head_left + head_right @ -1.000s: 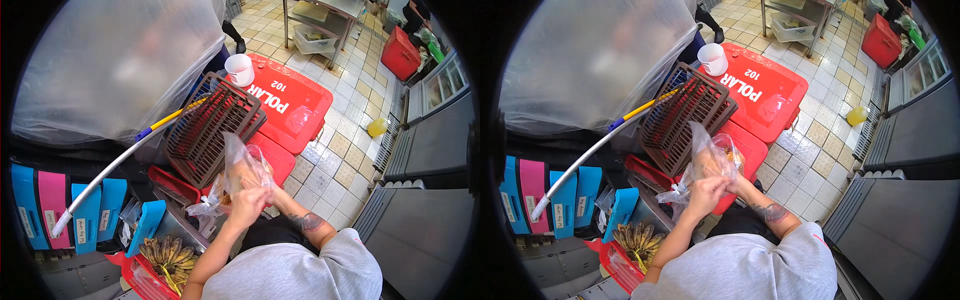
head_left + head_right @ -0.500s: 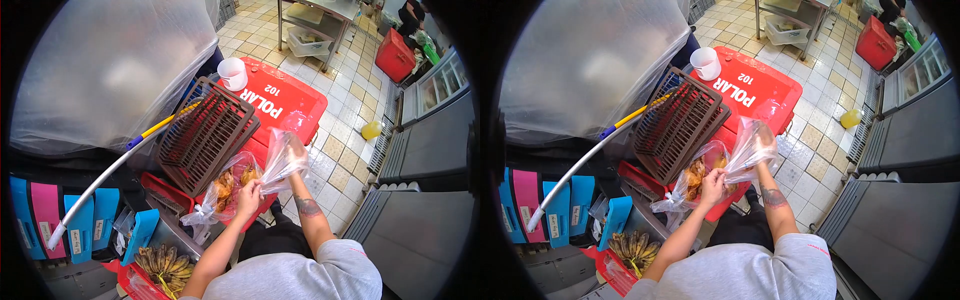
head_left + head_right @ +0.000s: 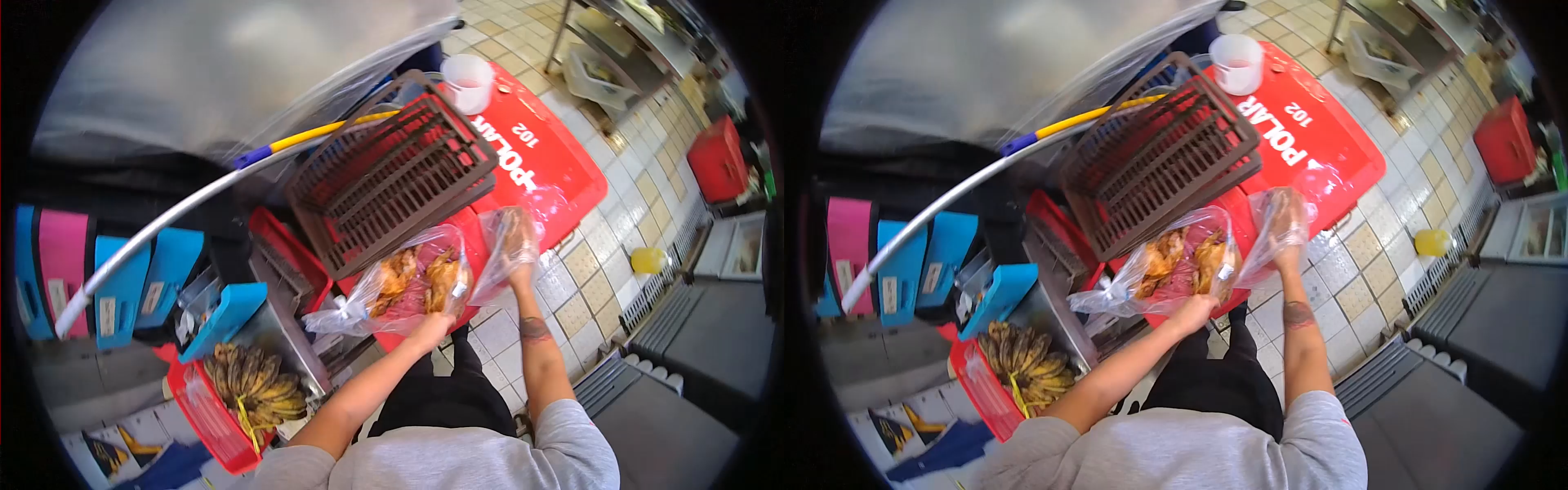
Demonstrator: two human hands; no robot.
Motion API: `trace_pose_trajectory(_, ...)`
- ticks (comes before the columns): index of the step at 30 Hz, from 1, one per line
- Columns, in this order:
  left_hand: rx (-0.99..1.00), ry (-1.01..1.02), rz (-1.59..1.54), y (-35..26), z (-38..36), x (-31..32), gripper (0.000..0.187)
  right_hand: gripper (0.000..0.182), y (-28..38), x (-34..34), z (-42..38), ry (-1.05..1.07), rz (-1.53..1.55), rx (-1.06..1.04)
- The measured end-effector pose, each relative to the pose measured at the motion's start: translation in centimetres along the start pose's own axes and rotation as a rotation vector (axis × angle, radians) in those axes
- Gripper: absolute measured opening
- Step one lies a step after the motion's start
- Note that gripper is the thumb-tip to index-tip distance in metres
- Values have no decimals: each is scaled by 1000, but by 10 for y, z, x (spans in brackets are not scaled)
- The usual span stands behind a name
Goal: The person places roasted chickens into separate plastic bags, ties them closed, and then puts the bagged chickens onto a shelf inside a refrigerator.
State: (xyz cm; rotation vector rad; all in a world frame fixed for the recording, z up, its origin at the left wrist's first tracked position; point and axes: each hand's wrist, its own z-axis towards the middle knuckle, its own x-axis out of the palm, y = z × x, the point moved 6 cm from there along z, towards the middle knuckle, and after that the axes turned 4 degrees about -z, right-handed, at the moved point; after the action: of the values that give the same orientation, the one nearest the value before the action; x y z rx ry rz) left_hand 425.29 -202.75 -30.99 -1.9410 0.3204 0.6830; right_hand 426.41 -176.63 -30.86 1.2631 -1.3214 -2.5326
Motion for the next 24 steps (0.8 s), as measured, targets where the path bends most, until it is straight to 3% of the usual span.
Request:
trace_pose_trajectory(3,24,-2,-9,8,-40,10,9,60,28,-4,12,120,-194,-129)
trace_pose_trajectory(5,-44,-5,2,14,-68,7,10,51,6,-11,-25,307,-318,-62)
trace_pose_trajectory(6,-71,-15,2,13,-81,3,11,49,-13,-9,-51,569,-349,96)
trace_pose_trajectory(7,-112,-36,1,11,-100,-3,11,53,1,-35,-54,760,-450,506)
trace_pose_trajectory(8,-171,-66,0,12,-122,-12,12,62,24,-56,-44,696,-461,564)
trace_pose_trajectory(9,-193,-104,1,12,-141,-20,12,66,24,-68,-42,279,-458,176)
trace_pose_trajectory(10,-218,-144,1,12,-159,-26,11,79,36,-79,-29,247,-517,330)
trace_pose_trajectory(12,-312,-226,-22,8,-194,-41,11,84,58,-65,-16,177,-734,33)
trace_pose_trajectory(15,-386,-387,-50,6,-240,-66,14,65,-72,30,-37,645,-278,65)
trace_pose_trajectory(17,-400,-616,-135,-14,-271,-101,14,42,36,0,-47,212,32,-83)
trace_pose_trajectory(18,-416,-729,-167,-21,-289,-113,14,41,56,5,-57,530,-158,1)
trace_pose_trajectory(20,-435,-949,-232,-35,-331,-132,14,40,30,19,-85,799,-339,83)
trace_pose_trajectory(22,-519,-1134,-201,-33,-381,-143,12,40,-32,47,-108,708,-289,94)
trace_pose_trajectory(24,-618,-1329,-157,-25,-439,-155,10,43,-25,55,-120,878,-517,72)
